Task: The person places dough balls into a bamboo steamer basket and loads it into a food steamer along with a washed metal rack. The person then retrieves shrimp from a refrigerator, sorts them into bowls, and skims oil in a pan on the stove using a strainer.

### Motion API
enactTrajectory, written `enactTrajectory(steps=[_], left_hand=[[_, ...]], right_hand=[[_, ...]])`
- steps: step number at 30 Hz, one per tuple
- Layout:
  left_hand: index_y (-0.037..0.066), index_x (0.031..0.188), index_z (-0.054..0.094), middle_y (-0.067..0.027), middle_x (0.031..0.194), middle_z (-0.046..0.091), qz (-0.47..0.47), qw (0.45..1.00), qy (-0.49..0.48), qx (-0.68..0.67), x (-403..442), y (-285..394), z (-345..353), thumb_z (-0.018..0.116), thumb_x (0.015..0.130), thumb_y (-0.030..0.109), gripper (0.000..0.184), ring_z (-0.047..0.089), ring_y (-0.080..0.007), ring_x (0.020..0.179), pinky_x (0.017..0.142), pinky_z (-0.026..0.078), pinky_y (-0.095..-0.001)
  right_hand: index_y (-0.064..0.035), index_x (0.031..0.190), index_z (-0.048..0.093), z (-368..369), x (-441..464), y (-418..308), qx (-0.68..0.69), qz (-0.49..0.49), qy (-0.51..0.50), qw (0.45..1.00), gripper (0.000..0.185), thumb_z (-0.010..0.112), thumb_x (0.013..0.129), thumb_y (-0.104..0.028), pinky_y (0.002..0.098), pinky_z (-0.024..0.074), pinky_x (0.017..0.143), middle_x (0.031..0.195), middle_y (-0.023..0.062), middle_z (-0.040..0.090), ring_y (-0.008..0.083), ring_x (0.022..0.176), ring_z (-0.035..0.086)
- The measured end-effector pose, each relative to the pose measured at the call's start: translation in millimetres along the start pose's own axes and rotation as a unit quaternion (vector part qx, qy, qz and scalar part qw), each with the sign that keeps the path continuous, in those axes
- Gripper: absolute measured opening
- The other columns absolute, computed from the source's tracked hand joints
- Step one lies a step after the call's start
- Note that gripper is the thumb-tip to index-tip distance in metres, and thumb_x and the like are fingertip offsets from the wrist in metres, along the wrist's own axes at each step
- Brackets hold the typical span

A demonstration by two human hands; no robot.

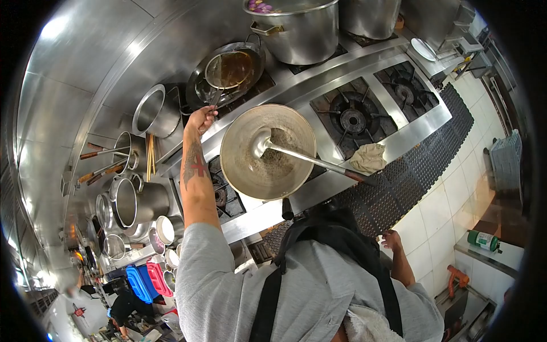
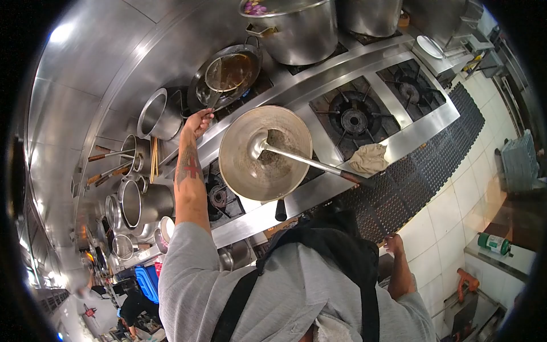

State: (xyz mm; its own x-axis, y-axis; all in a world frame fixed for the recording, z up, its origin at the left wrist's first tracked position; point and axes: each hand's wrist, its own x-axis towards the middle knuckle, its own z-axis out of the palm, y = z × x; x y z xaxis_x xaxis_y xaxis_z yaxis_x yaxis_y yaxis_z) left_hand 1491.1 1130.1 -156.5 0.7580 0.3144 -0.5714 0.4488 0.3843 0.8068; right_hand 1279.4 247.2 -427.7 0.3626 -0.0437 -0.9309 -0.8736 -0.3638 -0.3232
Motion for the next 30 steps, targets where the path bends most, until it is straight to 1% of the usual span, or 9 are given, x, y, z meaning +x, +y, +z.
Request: enactTrajectory(steps=[2,8,15,17,19,21,26,28,30], left_hand=[[-0.002,0.117,0.050,-0.0077,0.084,0.058,0.014,0.999,-0.020,0.021,-9,-2,-1,0.040,0.103,0.014,0.024,0.038,-0.0044,0.049,0.033,0.026,-0.0175],[0.000,0.118,0.053,-0.0076,0.085,0.059,0.014,0.994,-0.053,0.095,-49,3,-16,0.040,0.103,0.014,0.025,0.038,-0.0042,0.049,0.035,0.027,-0.0168],[0.003,0.126,0.053,-0.0022,0.087,0.057,0.003,0.994,-0.071,0.086,-111,-8,-41,0.038,0.105,0.020,0.031,0.033,-0.0016,0.051,0.037,0.025,-0.0137],[0.002,0.127,0.052,-0.0022,0.087,0.056,0.019,0.994,-0.078,0.076,-126,-9,-43,0.038,0.105,0.020,0.032,0.033,-0.0009,0.051,0.036,0.024,-0.0132],[0.001,0.124,0.053,-0.0038,0.085,0.058,0.025,0.995,-0.076,0.054,-134,-7,-44,0.038,0.105,0.018,0.030,0.034,-0.0015,0.050,0.035,0.026,-0.0136],[-0.001,0.121,0.054,-0.0055,0.083,0.060,0.030,0.996,-0.075,0.032,-140,-2,-46,0.038,0.105,0.017,0.029,0.036,-0.0020,0.050,0.035,0.028,-0.0140],[-0.001,0.120,0.054,-0.0047,0.083,0.060,0.096,0.993,-0.069,0.012,-151,52,-34,0.038,0.105,0.016,0.028,0.037,-0.0021,0.049,0.034,0.028,-0.0141],[-0.001,0.120,0.054,-0.0055,0.084,0.060,0.124,0.991,-0.053,-0.015,-164,84,-20,0.038,0.104,0.015,0.028,0.038,-0.0027,0.049,0.034,0.028,-0.0144],[-0.003,0.121,0.052,-0.0083,0.088,0.060,0.150,0.986,-0.057,-0.054,-175,111,-7,0.037,0.103,0.012,0.027,0.039,-0.0042,0.051,0.034,0.029,-0.0151]], right_hand=[[-0.0104,0.115,0.059,4,-1,-4,-0.080,-0.023,0.018,0.996,0.024,0.051,0.093,-0.016,0.0370,0.0482,0.059,0.086,0.0043,0.063,0.0214,0.067,0.062],[-0.0090,0.120,0.059,7,20,17,-0.119,-0.111,-0.026,0.986,0.029,0.048,0.094,-0.015,0.0375,0.0501,0.059,0.090,0.0048,0.065,0.0203,0.069,0.063],[-0.0089,0.121,0.060,-17,122,106,-0.323,-0.339,-0.047,0.882,0.031,0.047,0.093,-0.015,0.0350,0.0517,0.059,0.097,0.0055,0.067,0.0189,0.070,0.063],[-0.0089,0.119,0.060,-12,115,96,-0.334,-0.366,-0.053,0.867,0.030,0.047,0.093,-0.015,0.0342,0.0519,0.059,0.097,0.0057,0.068,0.0183,0.070,0.063],[-0.0084,0.115,0.060,8,64,59,-0.211,-0.190,-0.029,0.958,0.027,0.048,0.093,-0.016,0.0333,0.0515,0.057,0.095,0.0056,0.067,0.0180,0.068,0.063],[-0.0078,0.111,0.060,27,18,25,-0.125,-0.080,0.005,0.989,0.024,0.048,0.093,-0.017,0.0325,0.0512,0.055,0.092,0.0055,0.067,0.0176,0.066,0.063],[-0.0077,0.108,0.060,32,1,10,-0.194,-0.125,-0.017,0.973,0.022,0.052,0.091,-0.019,0.0312,0.0506,0.051,0.086,0.0049,0.065,0.0173,0.064,0.062],[-0.0080,0.107,0.060,41,-20,-3,-0.100,-0.060,0.004,0.993,0.022,0.055,0.089,-0.020,0.0316,0.0508,0.052,0.083,0.0046,0.062,0.0172,0.063,0.062],[-0.0099,0.103,0.059,45,-13,4,-0.096,-0.079,0.004,0.992,0.017,0.053,0.090,-0.020,0.0315,0.0493,0.051,0.080,0.0038,0.060,0.0166,0.061,0.060]])
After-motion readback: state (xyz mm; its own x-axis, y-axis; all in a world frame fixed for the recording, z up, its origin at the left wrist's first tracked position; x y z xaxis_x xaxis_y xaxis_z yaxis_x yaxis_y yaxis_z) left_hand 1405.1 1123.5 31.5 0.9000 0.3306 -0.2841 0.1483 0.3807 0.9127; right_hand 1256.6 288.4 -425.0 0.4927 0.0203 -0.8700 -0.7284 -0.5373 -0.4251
